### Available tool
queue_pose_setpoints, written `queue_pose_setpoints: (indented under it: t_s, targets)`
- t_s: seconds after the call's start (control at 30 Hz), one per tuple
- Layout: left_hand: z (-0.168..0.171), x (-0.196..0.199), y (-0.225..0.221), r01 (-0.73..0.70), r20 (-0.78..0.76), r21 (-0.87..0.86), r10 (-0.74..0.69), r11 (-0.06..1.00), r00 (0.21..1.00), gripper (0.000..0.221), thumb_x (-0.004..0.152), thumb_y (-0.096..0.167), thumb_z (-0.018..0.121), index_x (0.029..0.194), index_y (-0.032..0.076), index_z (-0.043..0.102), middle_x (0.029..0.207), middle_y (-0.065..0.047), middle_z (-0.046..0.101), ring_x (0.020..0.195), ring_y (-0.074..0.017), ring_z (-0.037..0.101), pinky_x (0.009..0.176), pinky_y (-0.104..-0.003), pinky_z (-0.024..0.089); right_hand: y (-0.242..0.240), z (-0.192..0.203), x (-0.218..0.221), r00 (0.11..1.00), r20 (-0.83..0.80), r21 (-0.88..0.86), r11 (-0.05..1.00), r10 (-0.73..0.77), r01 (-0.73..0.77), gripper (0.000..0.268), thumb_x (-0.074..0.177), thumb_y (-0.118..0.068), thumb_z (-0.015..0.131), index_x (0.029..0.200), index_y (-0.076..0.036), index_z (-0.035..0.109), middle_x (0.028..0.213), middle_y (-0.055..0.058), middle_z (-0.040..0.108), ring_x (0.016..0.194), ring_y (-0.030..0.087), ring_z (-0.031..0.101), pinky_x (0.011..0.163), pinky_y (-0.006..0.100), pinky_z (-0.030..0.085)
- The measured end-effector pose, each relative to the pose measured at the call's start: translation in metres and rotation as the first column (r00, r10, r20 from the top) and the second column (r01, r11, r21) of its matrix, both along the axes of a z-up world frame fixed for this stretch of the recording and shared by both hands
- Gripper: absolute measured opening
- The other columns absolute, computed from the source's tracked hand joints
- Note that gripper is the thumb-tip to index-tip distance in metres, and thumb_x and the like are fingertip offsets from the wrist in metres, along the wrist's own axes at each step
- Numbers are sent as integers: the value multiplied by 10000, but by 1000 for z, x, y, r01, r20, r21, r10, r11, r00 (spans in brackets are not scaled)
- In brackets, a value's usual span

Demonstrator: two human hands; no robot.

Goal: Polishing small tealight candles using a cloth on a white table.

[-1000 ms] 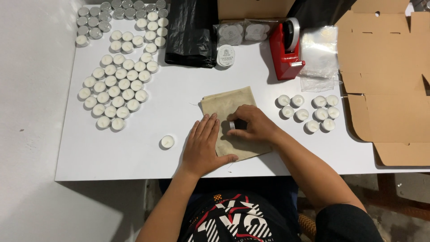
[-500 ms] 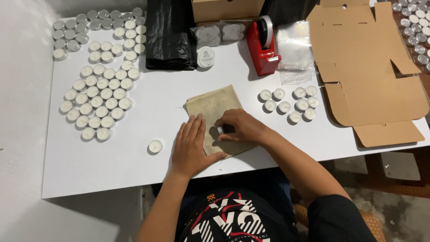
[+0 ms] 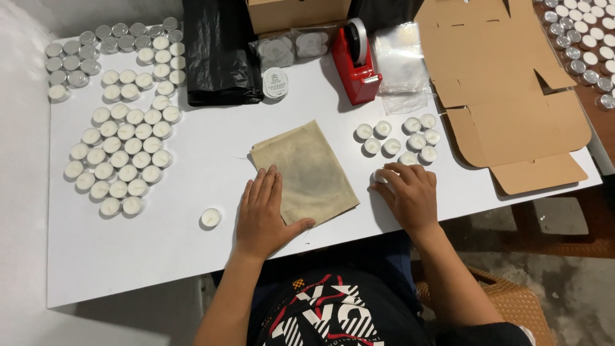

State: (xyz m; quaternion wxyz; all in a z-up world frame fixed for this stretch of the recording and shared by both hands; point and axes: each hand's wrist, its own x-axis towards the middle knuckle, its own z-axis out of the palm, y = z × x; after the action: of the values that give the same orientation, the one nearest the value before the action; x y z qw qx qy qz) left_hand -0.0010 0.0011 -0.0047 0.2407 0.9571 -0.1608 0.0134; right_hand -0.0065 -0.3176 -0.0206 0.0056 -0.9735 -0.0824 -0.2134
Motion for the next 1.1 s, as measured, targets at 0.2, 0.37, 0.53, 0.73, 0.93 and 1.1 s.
queue_pose_setpoints:
  t_s: [0.2, 0.37, 0.53, 0.73, 0.93, 1.1]
  targets:
    - [0, -1, -1, -13, 18, 2, 13, 1000, 1000, 1191, 690, 853, 693, 1461, -31, 488, 1576, -210, 433, 1503, -365, 338, 1252, -509, 181, -7, -3, 1, 996, 31, -13, 996, -86, 87, 136, 990, -333, 724, 1122, -354, 745, 1157, -62, 621, 1104, 166, 541, 859, 338, 355]
    - [0, -2, -2, -20, 38, -3, 20, 1000, 999, 1186, 684, 851, 696, 1448, -35, 501, 1563, -212, 449, 1494, -369, 353, 1249, -509, 193, -5, -9, 4, 999, 20, 105, 993, -48, 46, 240, 984, -263, 726, 1221, -302, 723, 1146, -3, 599, 1102, 204, 526, 876, 358, 358]
    - [-4, -2, -3, -44, 74, 9, 43, 999, 996, 1182, 671, 841, 706, 1434, -41, 515, 1540, -220, 473, 1478, -380, 379, 1240, -517, 222, 15, -14, -2, 993, 106, 291, 953, 58, -87, 339, 949, -246, 754, 1282, -248, 691, 1140, -9, 556, 1074, 202, 506, 875, 344, 361]
    - [-16, -5, 12, -20, 188, -133, 45, 991, 981, 998, 722, 713, 763, 1383, -11, 575, 1476, -198, 535, 1428, -390, 440, 1199, -525, 318, 54, -28, 0, 945, 62, 339, 884, 321, -323, 429, 830, -253, 825, 1245, -261, 716, 1133, -12, 600, 1051, 202, 555, 871, 344, 411]
    - [-16, -20, 75, -218, 427, -107, 243, 970, 871, 542, 855, 378, 786, 1285, 61, 690, 1322, -166, 644, 1263, -369, 574, 1088, -498, 431, 57, -26, 3, 959, 16, 331, 904, 282, -271, 349, 880, -290, 797, 1221, -258, 729, 1106, -5, 620, 1050, 203, 594, 893, 345, 435]
    - [-19, -37, 100, -272, 117, 18, 268, 962, 956, 499, 1028, 316, 545, 1454, 57, 562, 1526, -247, 482, 1464, -429, 372, 1203, -577, 240, 66, -16, 0, 955, -40, 219, 935, 295, -280, 318, 893, -397, 750, 1189, -281, 738, 1129, -24, 643, 1087, 191, 623, 893, 351, 468]
